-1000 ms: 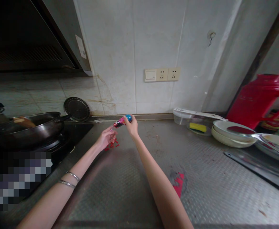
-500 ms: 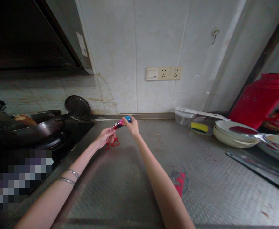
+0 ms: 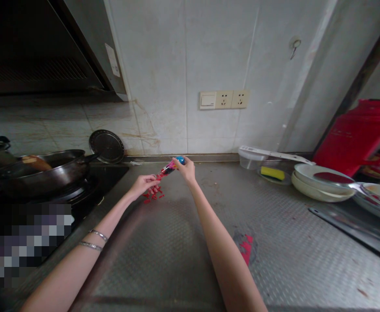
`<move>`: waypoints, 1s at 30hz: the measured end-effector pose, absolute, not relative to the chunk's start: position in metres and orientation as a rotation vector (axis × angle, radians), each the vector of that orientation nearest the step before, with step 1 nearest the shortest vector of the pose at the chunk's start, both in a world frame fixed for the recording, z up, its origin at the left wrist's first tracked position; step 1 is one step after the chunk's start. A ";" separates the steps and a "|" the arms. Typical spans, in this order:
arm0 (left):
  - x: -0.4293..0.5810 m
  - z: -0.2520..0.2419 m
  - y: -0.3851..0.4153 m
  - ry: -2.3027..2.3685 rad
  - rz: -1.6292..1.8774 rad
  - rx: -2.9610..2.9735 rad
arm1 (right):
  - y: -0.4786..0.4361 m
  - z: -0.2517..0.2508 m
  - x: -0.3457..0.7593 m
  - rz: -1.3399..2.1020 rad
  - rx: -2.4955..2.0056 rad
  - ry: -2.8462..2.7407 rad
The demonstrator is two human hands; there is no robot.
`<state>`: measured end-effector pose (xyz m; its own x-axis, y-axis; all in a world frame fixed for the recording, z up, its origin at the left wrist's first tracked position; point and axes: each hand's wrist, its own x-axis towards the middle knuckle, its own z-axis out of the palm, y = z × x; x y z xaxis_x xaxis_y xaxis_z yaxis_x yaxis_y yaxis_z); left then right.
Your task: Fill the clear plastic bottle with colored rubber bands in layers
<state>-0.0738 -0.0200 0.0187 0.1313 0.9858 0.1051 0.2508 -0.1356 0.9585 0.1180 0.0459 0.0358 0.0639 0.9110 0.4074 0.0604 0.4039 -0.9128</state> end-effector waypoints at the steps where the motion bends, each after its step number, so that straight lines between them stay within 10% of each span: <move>1: -0.076 0.017 -0.020 1.240 1.020 1.551 | 0.045 0.037 0.119 0.818 -0.954 -1.353; 30: -0.058 0.007 -0.010 0.783 1.170 0.720 | -0.022 0.022 0.100 0.475 -1.116 -1.830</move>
